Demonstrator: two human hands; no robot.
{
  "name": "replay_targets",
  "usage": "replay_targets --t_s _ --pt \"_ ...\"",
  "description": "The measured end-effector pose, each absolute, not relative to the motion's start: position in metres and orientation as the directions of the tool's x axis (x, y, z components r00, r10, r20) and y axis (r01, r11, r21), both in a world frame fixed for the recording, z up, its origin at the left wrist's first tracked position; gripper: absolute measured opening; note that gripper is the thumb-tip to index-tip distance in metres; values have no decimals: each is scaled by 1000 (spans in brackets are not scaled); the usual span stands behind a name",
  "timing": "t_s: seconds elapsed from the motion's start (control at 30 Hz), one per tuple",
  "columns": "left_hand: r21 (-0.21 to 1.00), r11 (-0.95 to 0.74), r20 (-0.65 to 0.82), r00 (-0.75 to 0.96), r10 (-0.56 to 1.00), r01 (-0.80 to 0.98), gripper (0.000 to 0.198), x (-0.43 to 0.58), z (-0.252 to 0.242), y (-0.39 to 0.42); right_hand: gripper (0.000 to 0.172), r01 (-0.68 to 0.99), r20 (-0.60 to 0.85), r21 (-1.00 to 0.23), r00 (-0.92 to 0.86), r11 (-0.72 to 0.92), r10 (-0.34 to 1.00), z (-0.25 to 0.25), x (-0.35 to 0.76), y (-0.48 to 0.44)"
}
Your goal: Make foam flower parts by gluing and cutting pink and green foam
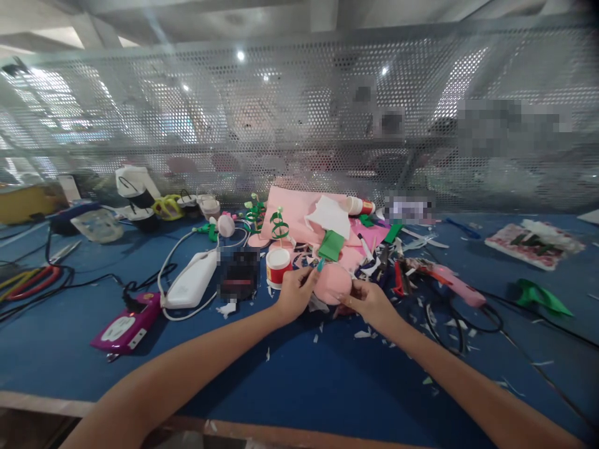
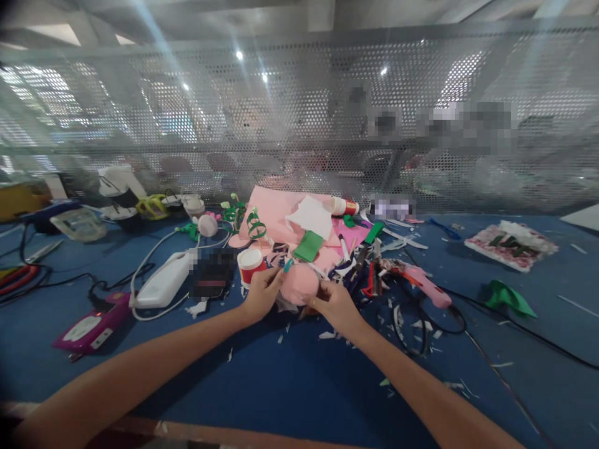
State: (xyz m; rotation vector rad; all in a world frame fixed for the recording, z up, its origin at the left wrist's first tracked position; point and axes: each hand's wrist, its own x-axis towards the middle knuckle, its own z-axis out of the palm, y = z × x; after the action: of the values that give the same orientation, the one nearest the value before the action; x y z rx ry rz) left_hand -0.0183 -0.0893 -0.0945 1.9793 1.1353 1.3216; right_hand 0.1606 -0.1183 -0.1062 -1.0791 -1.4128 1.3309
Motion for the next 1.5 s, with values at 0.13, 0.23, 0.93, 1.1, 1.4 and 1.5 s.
replay_targets --t_s 0.13,0.23,0.93,1.1,1.4,1.5 --pt "753 -566 511 243 824 337 41 -20 -95 -90 27 104 123 -984 -205 146 971 -99 166 -119" --pt "754 -575 504 281 816 316 41 -20 -94 -91 24 183 205 -954 -185 239 961 -94 169 -120" --pt "988 -131 75 480 874 83 54 -16 -97 -83 45 161 403 -905 21 395 915 -98 174 -121" --pt "979 -184 114 529 841 82 52 -16 -94 -85 32 469 481 -729 -166 498 861 -87 183 -118" --pt "970 -227 122 631 766 88 52 -18 -92 -86 25 571 466 -513 -441 641 767 -81 190 -113" --pt "952 -280 136 650 747 122 50 -20 -94 -86 28 555 485 -536 -415 636 770 -83 186 -115"
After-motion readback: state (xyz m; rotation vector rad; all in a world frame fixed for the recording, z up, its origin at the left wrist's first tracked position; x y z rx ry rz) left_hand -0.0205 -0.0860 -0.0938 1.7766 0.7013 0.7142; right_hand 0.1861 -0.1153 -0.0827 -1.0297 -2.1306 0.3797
